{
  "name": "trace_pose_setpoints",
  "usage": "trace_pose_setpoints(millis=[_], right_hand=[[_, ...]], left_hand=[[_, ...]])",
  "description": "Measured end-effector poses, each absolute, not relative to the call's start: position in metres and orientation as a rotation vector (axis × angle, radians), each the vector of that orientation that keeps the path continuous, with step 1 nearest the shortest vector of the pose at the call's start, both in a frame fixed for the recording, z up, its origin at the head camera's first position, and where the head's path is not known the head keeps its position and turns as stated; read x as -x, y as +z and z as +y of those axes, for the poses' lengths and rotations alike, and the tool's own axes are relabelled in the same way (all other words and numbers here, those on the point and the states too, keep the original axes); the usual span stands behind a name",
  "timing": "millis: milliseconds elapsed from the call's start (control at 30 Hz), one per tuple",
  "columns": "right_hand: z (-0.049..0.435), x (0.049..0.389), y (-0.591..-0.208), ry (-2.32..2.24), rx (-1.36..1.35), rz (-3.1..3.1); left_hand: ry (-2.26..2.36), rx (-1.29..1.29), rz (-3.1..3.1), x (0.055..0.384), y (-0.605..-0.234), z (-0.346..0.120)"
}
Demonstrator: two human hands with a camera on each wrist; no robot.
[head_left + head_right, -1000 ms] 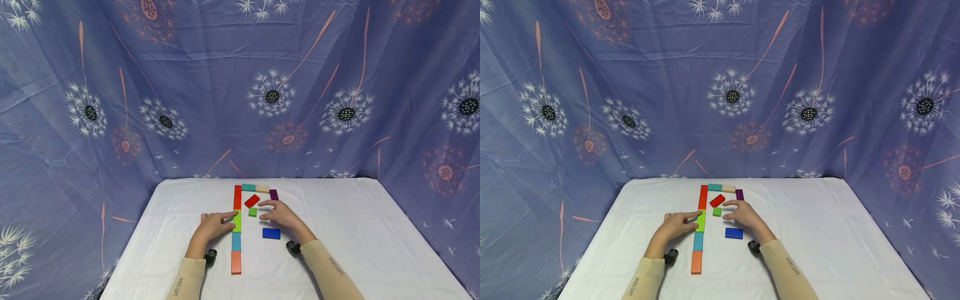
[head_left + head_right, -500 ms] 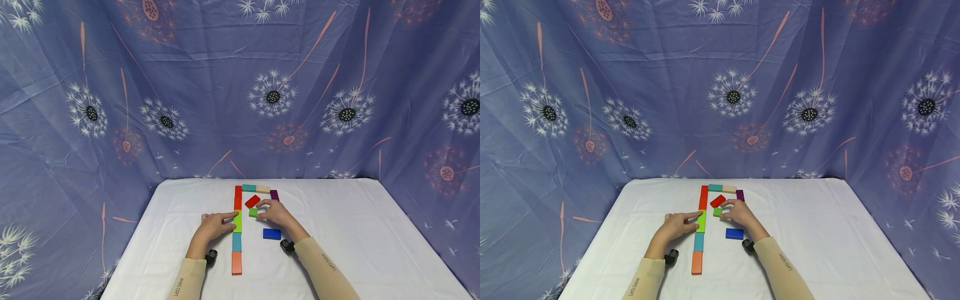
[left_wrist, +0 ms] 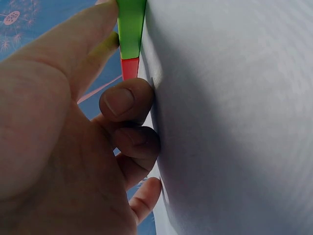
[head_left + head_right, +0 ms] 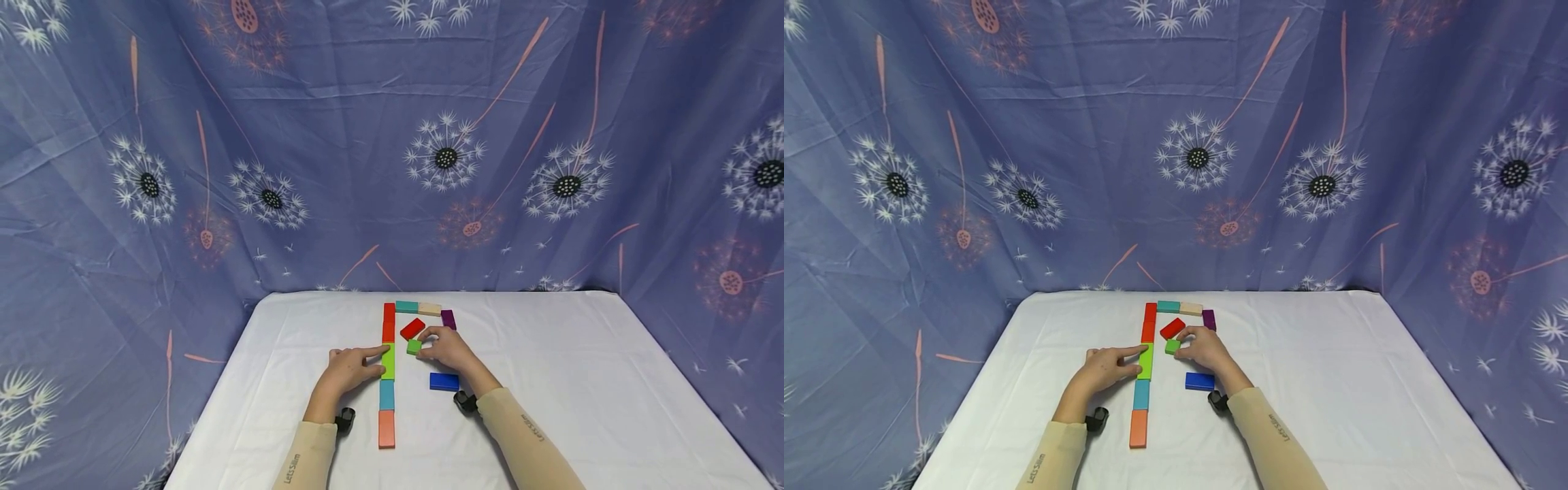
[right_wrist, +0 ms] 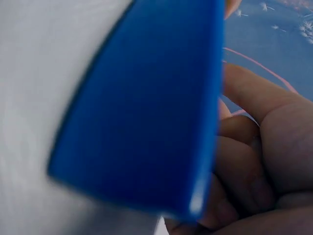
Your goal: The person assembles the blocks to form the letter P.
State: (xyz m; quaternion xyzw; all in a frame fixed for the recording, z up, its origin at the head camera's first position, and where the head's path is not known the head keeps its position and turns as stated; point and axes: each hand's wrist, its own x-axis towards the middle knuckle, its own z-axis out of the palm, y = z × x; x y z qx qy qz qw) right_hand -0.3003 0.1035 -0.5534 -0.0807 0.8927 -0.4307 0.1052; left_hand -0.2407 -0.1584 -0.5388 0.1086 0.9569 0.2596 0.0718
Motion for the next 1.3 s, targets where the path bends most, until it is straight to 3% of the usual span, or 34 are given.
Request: trace_pose_setpoints(millis=[1300], right_hand=[[0.078, 0.292, -0.551, -1.137, 0.163, 2.756]], left_hand=[[0.815, -0.35, 2.87, 0.239, -0.538, -0.159]])
